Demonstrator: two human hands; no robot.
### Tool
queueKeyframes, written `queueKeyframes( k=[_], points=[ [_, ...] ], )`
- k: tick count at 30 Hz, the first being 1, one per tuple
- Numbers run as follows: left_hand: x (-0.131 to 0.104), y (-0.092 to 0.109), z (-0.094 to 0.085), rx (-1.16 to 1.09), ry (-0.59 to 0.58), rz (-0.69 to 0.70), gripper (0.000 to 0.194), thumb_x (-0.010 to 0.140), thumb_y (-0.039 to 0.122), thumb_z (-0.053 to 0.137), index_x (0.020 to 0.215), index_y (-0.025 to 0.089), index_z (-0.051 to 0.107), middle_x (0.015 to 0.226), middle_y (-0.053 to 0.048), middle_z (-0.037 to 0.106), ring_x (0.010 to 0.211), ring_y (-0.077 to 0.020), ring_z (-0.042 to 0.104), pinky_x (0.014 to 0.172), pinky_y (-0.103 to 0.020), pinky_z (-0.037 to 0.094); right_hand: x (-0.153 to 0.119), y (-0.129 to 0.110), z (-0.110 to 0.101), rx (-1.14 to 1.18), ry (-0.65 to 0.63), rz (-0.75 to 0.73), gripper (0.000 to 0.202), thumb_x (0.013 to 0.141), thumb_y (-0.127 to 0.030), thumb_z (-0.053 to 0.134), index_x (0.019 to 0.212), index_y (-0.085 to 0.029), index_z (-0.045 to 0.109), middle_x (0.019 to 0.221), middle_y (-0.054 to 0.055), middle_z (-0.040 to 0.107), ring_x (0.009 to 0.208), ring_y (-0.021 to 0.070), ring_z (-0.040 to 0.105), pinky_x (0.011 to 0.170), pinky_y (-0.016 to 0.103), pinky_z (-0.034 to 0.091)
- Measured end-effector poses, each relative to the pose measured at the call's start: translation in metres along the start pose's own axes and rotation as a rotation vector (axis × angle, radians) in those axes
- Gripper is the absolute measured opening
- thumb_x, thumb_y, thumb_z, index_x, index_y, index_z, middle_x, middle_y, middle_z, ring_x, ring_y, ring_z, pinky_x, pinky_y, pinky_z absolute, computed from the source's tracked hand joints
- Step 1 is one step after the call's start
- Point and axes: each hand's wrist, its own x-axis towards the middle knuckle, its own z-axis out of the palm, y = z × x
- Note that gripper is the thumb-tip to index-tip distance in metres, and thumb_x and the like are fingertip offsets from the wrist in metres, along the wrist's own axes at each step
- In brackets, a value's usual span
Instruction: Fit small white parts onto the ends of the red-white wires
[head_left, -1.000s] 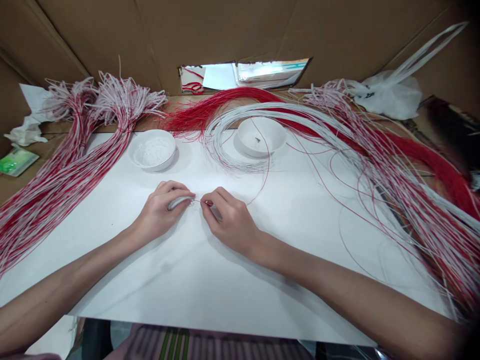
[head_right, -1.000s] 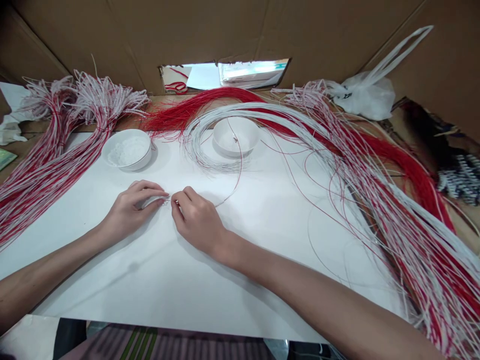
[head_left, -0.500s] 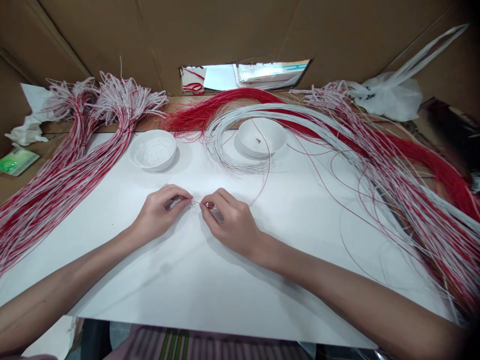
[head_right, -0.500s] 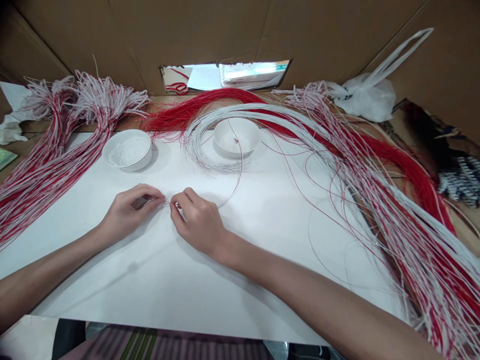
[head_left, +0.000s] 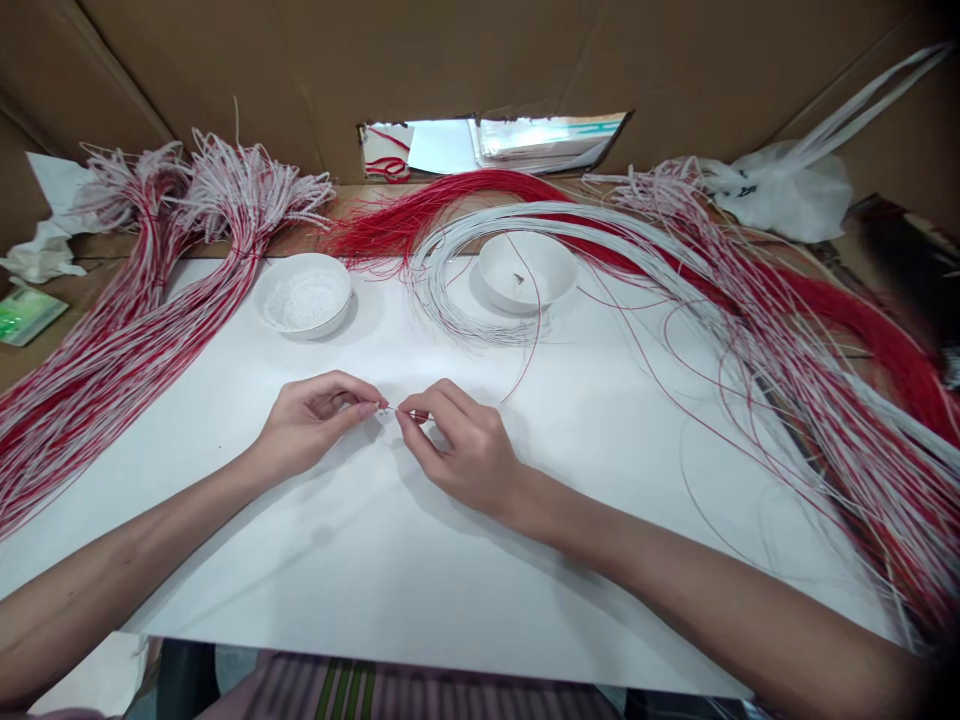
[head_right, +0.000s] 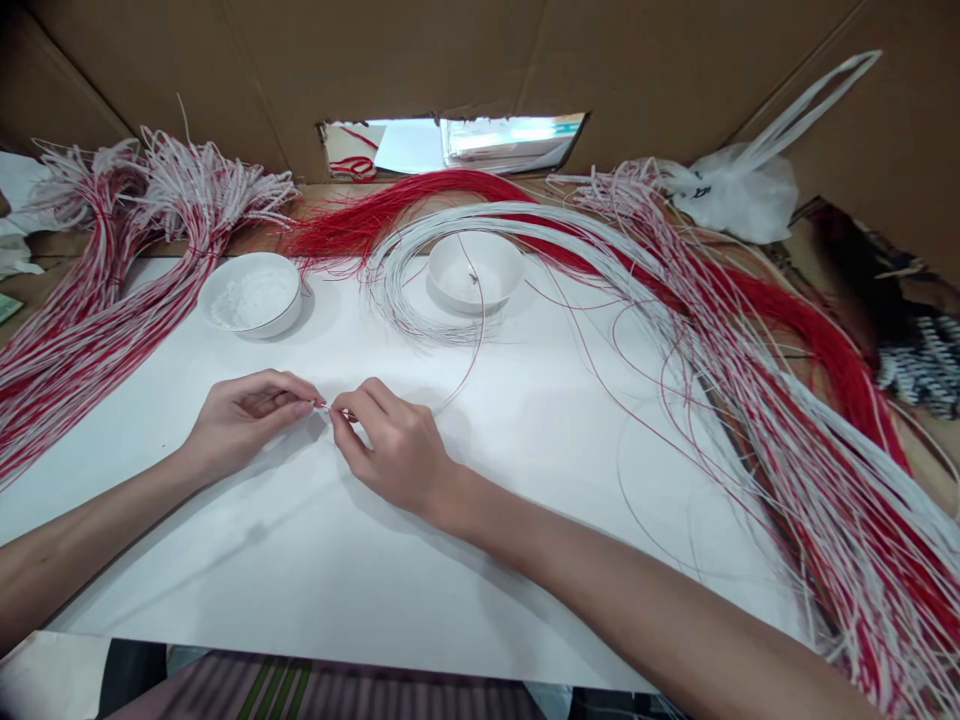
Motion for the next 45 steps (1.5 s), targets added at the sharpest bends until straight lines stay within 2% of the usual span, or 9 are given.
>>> queueKeyframes(
  k=[25, 32, 45],
  points=[
    [0.0, -0.0002, -0.0001, -0.034, -0.05, 0.06, 0.006, 0.081, 0.018, 0.072, 0.086, 0.019, 0.072, 0.087, -0.004, 0.071, 0.085, -0.0148, 0.065, 0.077, -0.026, 0.051, -0.0005, 0.0002, 0.0004, 0.0, 0.016, -0.031, 0.008, 0.089, -0.012, 0.056, 0.085, -0.015, 0.061, 0.076, 0.0, 0.063, 0.056, 0.0051, 0.054, 0.047, 0.019, 0.039],
    [-0.0007, 0.0003, -0.0002, -0.052, -0.03, 0.023, 0.009, 0.078, 0.019, 0.075, 0.086, 0.018, 0.071, 0.085, -0.003, 0.07, 0.081, -0.0138, 0.065, 0.075, -0.025, 0.052, -0.0003, -0.0004, -0.0005, 0.0, 0.016, -0.03, 0.007, 0.089, -0.012, 0.056, 0.085, -0.015, 0.061, 0.077, 0.0, 0.064, 0.057, 0.0049, 0.055, 0.048, 0.019, 0.039],
    [0.0009, 0.0002, -0.0008, -0.009, -0.041, 0.057, 0.01, 0.079, 0.025, 0.074, 0.085, 0.017, 0.072, 0.086, -0.006, 0.07, 0.084, -0.0177, 0.064, 0.075, -0.03, 0.052, -0.0002, -0.0014, -0.0009, 0.003, -0.006, -0.01, 0.012, 0.091, -0.014, 0.052, 0.084, -0.017, 0.061, 0.077, 0.0, 0.065, 0.057, 0.0057, 0.056, 0.049, 0.019, 0.039]
  ],
)
